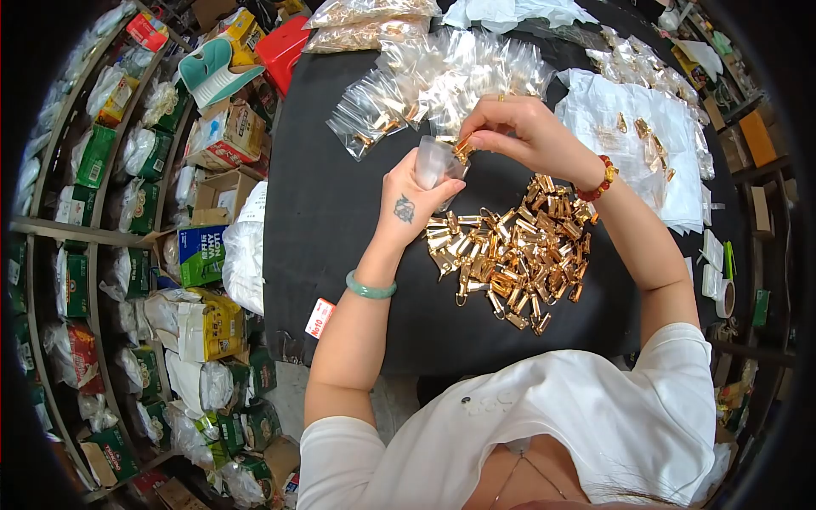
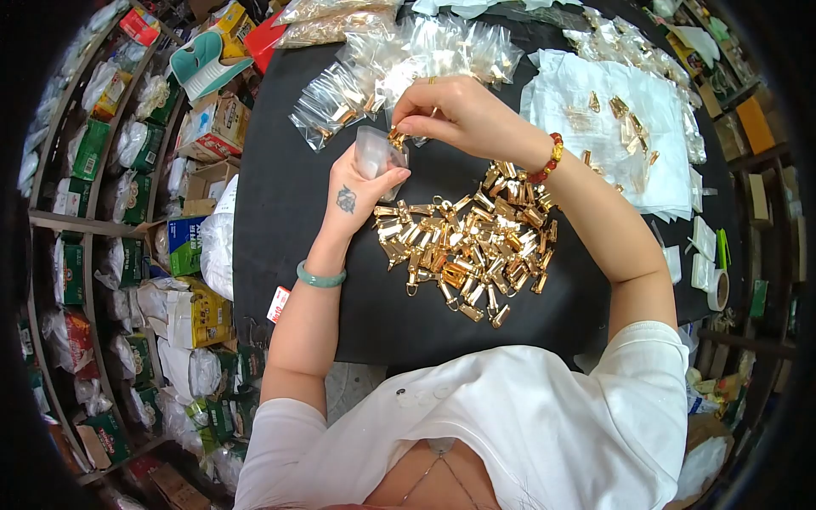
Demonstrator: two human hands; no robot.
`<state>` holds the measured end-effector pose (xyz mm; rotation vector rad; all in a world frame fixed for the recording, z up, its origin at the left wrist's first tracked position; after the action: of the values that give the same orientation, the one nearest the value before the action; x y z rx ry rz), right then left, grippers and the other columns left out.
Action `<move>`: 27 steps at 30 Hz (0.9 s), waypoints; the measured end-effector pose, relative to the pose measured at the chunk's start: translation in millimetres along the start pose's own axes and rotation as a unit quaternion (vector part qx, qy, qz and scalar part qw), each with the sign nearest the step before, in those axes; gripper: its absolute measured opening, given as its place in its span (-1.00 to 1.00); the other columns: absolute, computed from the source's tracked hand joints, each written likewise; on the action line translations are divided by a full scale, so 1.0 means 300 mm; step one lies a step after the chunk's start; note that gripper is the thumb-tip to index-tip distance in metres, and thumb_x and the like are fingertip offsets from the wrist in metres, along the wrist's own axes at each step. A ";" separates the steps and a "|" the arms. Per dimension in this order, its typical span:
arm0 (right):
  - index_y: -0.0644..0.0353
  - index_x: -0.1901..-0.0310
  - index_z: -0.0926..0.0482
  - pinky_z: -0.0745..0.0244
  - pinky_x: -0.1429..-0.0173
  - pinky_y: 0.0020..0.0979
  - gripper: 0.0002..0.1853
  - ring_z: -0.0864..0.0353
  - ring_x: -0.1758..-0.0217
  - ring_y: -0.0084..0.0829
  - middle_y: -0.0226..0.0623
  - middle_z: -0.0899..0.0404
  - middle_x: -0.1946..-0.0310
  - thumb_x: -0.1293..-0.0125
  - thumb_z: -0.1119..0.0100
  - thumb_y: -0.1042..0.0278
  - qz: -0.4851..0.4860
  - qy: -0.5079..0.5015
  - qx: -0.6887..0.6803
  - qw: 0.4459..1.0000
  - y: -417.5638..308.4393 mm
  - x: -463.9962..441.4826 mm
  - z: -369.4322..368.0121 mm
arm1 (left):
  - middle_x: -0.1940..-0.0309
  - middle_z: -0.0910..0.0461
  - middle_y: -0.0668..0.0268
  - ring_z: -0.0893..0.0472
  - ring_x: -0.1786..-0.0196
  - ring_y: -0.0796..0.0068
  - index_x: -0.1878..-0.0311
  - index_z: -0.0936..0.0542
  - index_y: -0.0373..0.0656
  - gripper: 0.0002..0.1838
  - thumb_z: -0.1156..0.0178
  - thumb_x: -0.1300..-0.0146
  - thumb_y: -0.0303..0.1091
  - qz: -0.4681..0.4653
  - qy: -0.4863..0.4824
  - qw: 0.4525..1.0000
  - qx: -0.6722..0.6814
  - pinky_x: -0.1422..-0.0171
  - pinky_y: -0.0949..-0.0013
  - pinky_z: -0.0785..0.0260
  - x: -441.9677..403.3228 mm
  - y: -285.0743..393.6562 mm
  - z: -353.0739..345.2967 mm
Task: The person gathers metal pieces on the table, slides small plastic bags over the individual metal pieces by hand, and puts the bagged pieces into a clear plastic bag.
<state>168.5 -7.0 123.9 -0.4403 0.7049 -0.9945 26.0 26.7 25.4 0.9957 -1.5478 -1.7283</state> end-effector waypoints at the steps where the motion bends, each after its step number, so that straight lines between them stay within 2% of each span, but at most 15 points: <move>1: 0.27 0.28 -0.57 -0.46 0.32 -0.53 -0.88 -0.60 0.41 -0.48 -0.28 -0.61 0.44 -0.23 -0.18 0.41 0.035 0.013 0.020 0.999 -0.001 -0.002 -0.008 | 0.42 -0.60 0.39 -0.53 0.36 0.72 0.19 -0.55 -0.26 -0.68 -0.38 0.06 -0.52 -0.002 -0.001 1.000 -0.003 0.25 0.58 -0.43 0.001 0.002 0.000; 3: 0.26 0.29 -0.57 -0.47 0.35 -0.51 -0.88 -0.62 0.45 -0.45 -0.26 -0.62 0.48 -0.21 -0.19 0.39 0.075 0.024 0.045 0.996 -0.005 0.002 -0.020 | 0.41 -0.60 0.39 -0.53 0.36 0.71 0.18 -0.55 -0.27 -0.68 -0.38 0.06 -0.52 0.003 -0.002 1.000 0.000 0.25 0.57 -0.42 0.001 -0.002 0.001; 7: 0.27 0.29 -0.56 -0.48 0.34 -0.50 -0.85 -0.62 0.45 -0.46 -0.30 -0.61 0.50 -0.16 -0.25 0.40 0.011 -0.023 -0.004 1.000 0.005 0.011 -0.072 | 0.41 -0.60 0.39 -0.53 0.34 0.70 0.18 -0.55 -0.27 -0.67 -0.38 0.06 -0.50 0.012 -0.009 1.000 0.000 0.23 0.56 -0.42 0.002 -0.030 -0.001; 14: 0.28 0.30 -0.55 -0.48 0.34 -0.50 -0.81 -0.61 0.48 -0.47 -0.30 -0.61 0.51 -0.09 -0.32 0.42 -0.037 -0.051 -0.011 0.998 0.038 0.014 -0.075 | 0.37 -0.60 0.39 -0.52 0.31 0.67 0.13 -0.52 -0.26 -0.62 -0.38 0.07 -0.47 0.012 -0.023 1.000 0.000 0.17 0.52 -0.40 -0.016 -0.049 -0.018; 22: 0.27 0.34 -0.56 -0.46 0.37 -0.52 -0.87 -0.59 0.50 -0.49 -0.28 -0.60 0.53 -0.14 -0.28 0.42 0.005 -0.050 0.017 0.999 0.066 0.001 -0.044 | 0.29 -0.59 0.29 -0.56 0.25 0.62 0.08 -0.47 -0.29 -0.62 -0.31 -0.04 -0.41 0.034 -0.027 0.999 -0.006 0.15 0.47 -0.42 -0.015 -0.071 0.014; 25: 0.27 0.35 -0.56 -0.45 0.36 -0.52 -0.87 -0.59 0.49 -0.48 -0.30 -0.58 0.54 -0.15 -0.27 0.41 -0.010 -0.038 0.026 0.999 0.109 -0.012 -0.018 | 0.26 -0.60 0.23 -0.59 0.22 0.55 0.09 -0.47 -0.32 -0.67 -0.27 -0.09 -0.40 0.073 -0.035 0.991 0.111 0.13 0.44 -0.45 -0.012 -0.089 0.027; 27: 0.26 0.36 -0.56 -0.44 0.36 -0.51 -0.88 -0.59 0.48 -0.48 -0.31 -0.57 0.54 -0.15 -0.27 0.40 -0.035 0.003 0.041 0.999 0.168 -0.026 0.005 | 0.26 -0.61 0.22 -0.60 0.22 0.54 0.10 -0.47 -0.32 -0.68 -0.26 -0.10 -0.41 0.077 -0.025 0.989 0.128 0.14 0.44 -0.45 -0.004 -0.081 0.030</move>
<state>197.2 24.3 95.7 -0.3939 0.6546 -1.0875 19.9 35.7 1.8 0.9317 -1.8619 -1.4859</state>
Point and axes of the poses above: each hand's wrist, its own x-axis away from the middle knuckle, its own z-axis out of the back of the hand, y = z × x, the point moved 6 cm from there along -x, towards the middle knuckle
